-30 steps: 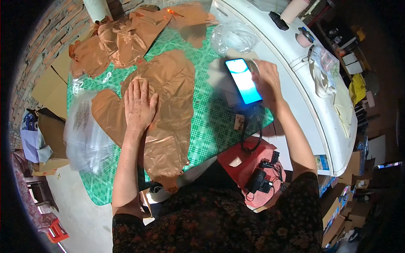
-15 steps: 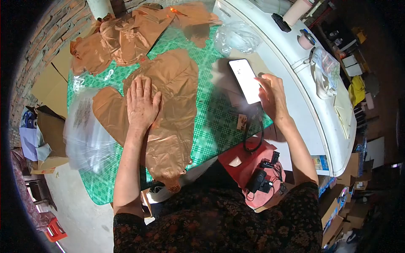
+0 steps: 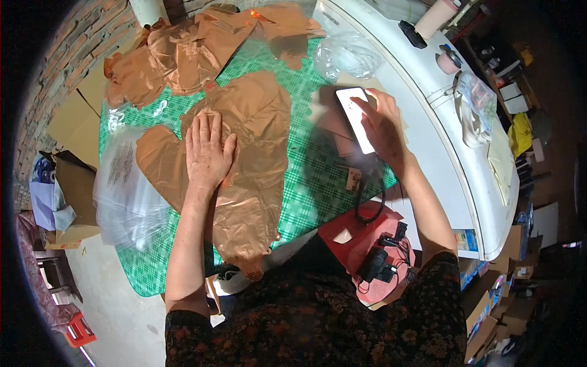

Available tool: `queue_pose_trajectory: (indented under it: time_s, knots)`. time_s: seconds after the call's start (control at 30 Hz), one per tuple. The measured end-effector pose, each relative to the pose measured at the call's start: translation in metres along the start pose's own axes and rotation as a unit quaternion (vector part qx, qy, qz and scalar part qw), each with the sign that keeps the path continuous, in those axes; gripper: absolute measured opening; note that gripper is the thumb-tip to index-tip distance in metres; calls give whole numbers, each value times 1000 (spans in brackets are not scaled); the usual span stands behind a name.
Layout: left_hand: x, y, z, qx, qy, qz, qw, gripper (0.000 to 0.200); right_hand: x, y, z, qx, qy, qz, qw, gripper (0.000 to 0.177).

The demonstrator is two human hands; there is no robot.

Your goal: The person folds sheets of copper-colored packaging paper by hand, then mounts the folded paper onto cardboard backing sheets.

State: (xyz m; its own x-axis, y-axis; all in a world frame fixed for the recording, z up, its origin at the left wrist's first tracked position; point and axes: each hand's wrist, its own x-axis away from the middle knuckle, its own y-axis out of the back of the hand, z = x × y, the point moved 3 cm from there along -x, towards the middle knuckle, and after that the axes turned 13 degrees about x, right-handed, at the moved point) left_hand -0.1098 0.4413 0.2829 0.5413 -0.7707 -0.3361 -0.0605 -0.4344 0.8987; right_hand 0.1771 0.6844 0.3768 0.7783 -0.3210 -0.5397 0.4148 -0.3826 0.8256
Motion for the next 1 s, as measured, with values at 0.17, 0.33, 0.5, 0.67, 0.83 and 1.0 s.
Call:
queue_pose_trajectory:
  time_s: [0.17, 0.33, 0.5, 0.67, 0.83, 1.0]
  knots:
    - [1, -2, 2, 1, -6, -12, 1000, 67, 3, -14, -1, 33, 0, 32, 999, 47]
    - [0, -1, 1, 0, -4, -11, 1000, 66, 2, -13, -1, 28, 2, 4, 1000, 43]
    - [0, -2, 1, 1, -4, -17, 1000, 67, -3, -6, 3, -5, -113, 53, 992, 52]
    - [0, -1, 1, 3, -1, -14, 1000, 67, 7, 7, 20, 62, -212, 207, 953, 79]
    - [0, -2, 1, 12, 5, -12, 1000, 67, 5, 4, 15, 23, -235, 193, 953, 78]
    - [-1, -2, 1, 1, -1, -19, 1000, 66, 7, 2, 14, 2, -242, 145, 959, 76]
